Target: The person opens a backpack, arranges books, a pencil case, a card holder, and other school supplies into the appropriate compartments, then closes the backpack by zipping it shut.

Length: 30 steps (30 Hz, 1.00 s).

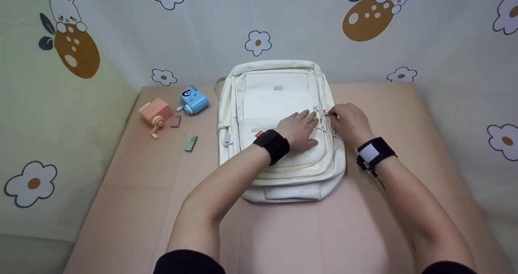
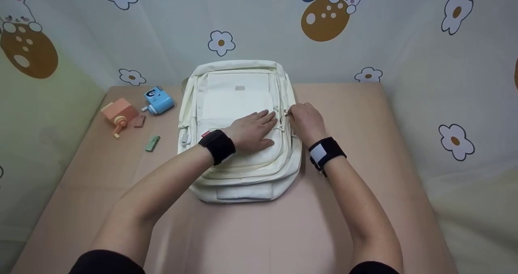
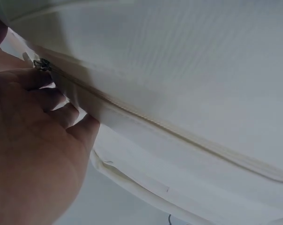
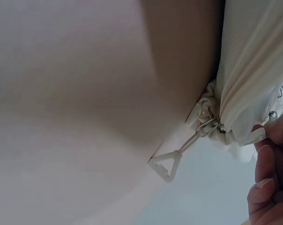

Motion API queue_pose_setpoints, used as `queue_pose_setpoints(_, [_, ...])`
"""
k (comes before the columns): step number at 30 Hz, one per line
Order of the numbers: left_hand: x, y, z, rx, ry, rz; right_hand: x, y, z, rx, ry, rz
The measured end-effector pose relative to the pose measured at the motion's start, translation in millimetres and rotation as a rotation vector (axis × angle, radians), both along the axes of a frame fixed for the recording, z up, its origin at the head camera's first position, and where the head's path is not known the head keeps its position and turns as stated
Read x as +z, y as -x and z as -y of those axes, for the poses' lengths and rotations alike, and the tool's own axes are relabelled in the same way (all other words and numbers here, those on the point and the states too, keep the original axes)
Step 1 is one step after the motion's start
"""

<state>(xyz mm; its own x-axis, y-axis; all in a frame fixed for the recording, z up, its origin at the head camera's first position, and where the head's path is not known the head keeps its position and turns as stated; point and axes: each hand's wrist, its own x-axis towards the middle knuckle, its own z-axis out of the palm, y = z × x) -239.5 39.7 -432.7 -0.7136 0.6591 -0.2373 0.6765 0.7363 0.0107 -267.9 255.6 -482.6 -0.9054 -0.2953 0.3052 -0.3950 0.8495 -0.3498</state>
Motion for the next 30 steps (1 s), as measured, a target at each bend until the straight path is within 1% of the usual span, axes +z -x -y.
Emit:
queue_pose_setpoints(4, [-0.6,0.8,0.5,-0.005,0.011,-0.003,1.6,-5.8,-3.9,0.017,-0.040,-0.014])
queue_pose_setpoints(7, [-0.8,1.1,0.6,-0.005,0.011,0.002,3.7,-13.5,-4.8,0.033,-0.085,-0.016])
queue_pose_setpoints(11, [-0.2,0.8,1.3,-0.004,-0.005,0.011,8.8,-29.7,-5.5,0.064,-0.139,0.003])
queue_pose_setpoints(15, [-0.3,0.8,2.3,-0.008,-0.002,0.000,13.2,-49.7,-6.1,0.100,-0.159,0.014])
queue_pose_setpoints(18, [-0.8,1.6,2.4,-0.010,0.013,-0.010,14.2,-62.4,-6.7,0.107,-0.133,0.043])
queue_pose_setpoints(20, [-1.2,2.3,2.4,-0.013,0.016,-0.013,12.9,-67.7,-6.9,0.097,-0.095,0.066])
queue_pose_setpoints(25, [0.1,0.6,2.5,-0.024,-0.024,-0.007,7.4,-71.1,-5.6,0.061,0.001,0.094])
queue_pose_setpoints(28, [3.6,-6.7,2.4,-0.045,-0.073,-0.002,4.8,-71.9,-5.1,0.051,0.016,0.102])
queue_pose_setpoints(30, [7.6,-15.9,3.1,-0.070,-0.113,0.003,3.9,-73.1,-5.3,0.049,0.017,0.099])
